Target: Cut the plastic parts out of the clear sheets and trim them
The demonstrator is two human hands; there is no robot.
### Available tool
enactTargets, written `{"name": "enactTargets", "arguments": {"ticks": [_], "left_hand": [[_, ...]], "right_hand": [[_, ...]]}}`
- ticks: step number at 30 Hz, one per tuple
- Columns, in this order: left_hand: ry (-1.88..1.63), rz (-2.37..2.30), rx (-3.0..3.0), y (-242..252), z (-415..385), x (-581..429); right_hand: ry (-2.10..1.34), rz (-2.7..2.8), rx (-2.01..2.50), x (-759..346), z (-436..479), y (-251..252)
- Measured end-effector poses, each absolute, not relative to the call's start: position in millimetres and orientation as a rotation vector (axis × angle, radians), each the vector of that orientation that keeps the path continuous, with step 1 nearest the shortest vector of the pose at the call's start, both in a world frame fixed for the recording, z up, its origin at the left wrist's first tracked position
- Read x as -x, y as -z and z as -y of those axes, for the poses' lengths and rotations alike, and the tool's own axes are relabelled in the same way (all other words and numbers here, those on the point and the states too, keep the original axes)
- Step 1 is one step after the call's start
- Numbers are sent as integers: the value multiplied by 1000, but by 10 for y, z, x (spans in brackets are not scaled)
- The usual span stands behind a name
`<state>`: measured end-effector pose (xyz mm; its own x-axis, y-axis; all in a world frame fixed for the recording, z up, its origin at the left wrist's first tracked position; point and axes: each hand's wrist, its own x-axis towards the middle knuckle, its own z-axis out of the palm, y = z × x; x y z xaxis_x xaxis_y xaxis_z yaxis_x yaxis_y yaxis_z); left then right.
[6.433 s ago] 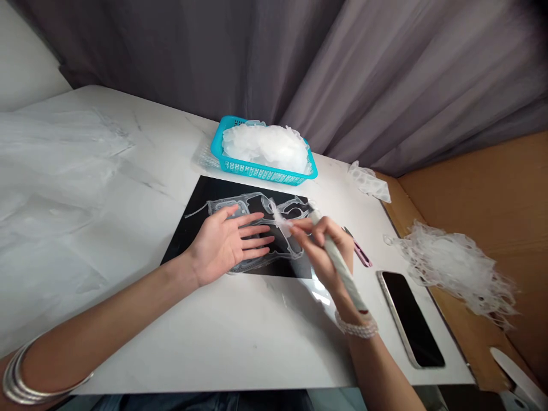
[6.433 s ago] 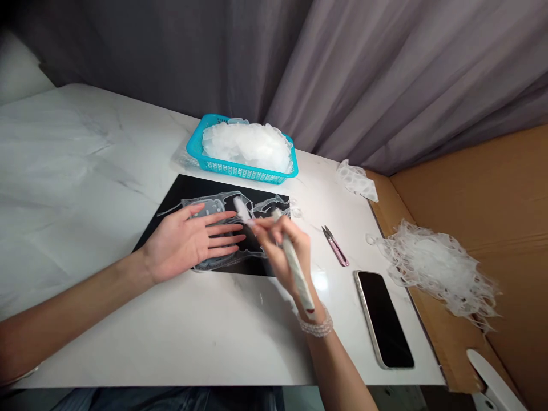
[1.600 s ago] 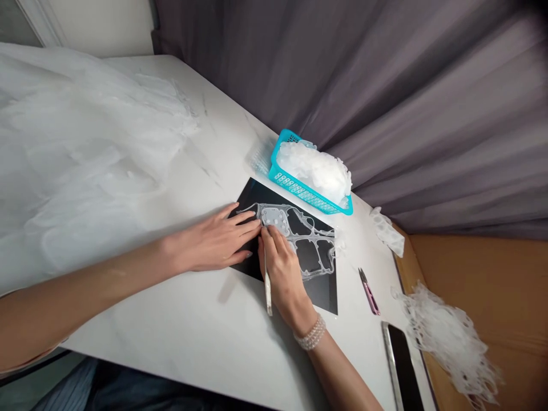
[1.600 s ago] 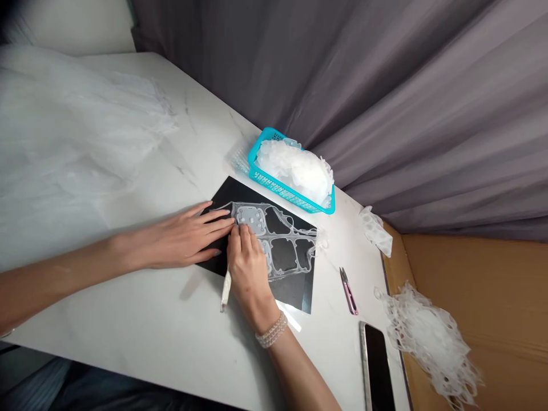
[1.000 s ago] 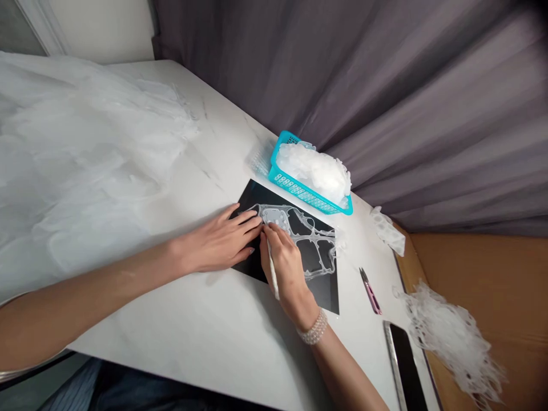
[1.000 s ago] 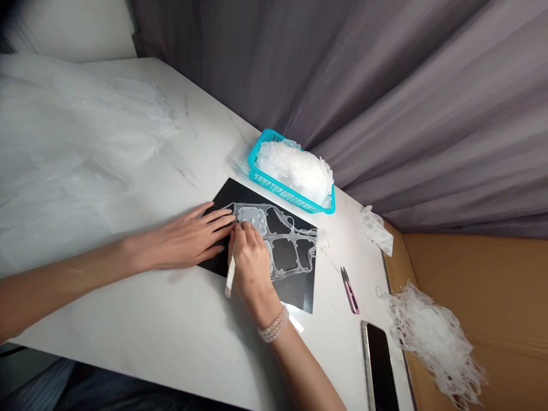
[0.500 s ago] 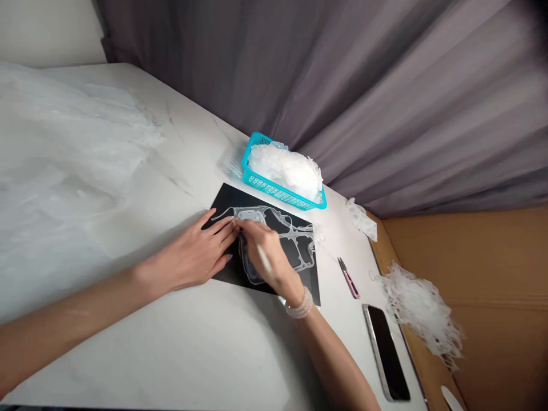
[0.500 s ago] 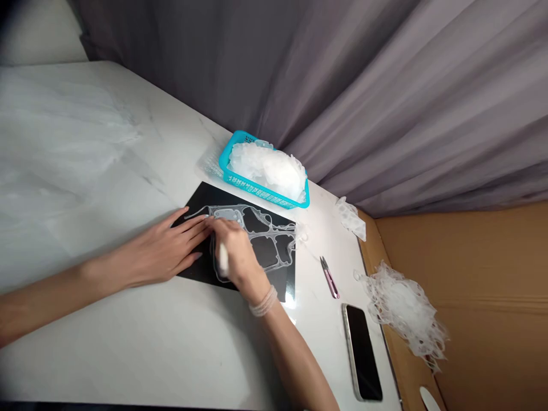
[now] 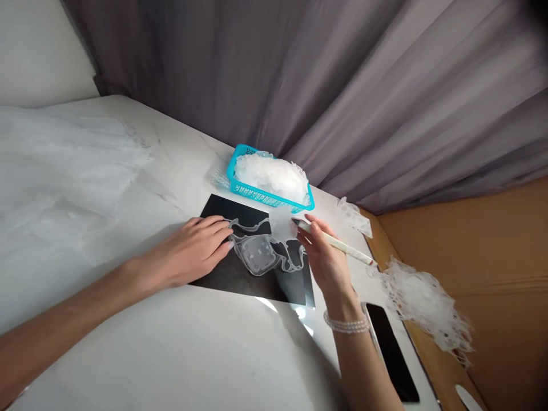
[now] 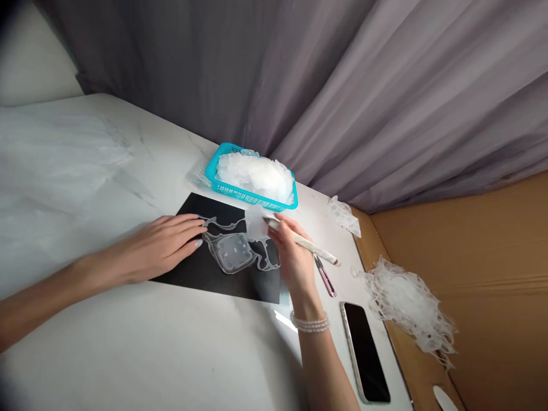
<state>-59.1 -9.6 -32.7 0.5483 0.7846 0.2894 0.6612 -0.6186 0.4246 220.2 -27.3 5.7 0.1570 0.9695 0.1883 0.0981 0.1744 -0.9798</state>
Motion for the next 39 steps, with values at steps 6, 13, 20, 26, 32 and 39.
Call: {"name": "enactTargets", "arguments": {"ticks": [6, 13, 20, 26, 32, 39], "left_hand": [[-656, -994, -1101, 35, -113, 177], [-727, -1056, -1044, 226, -112, 171], [-720, -1123, -1277, 233, -46, 140], [-814, -1311, -1606, 185, 85, 71], [-1202, -1514, -1649, -72, 199, 178], [-1185, -1149, -1003, -91, 7, 317]], "right_hand": [[-778, 2158, 1063, -1576, 569, -315], [-722, 1743, 1394, -1878, 363, -281], [-1086, 1654, 1346, -1770, -250, 47], [-942, 1732, 1295, -1690, -213, 172], [-431, 1866, 1333, -2009, -236, 187], [-428, 1812, 1422, -2116, -232, -34]]}}
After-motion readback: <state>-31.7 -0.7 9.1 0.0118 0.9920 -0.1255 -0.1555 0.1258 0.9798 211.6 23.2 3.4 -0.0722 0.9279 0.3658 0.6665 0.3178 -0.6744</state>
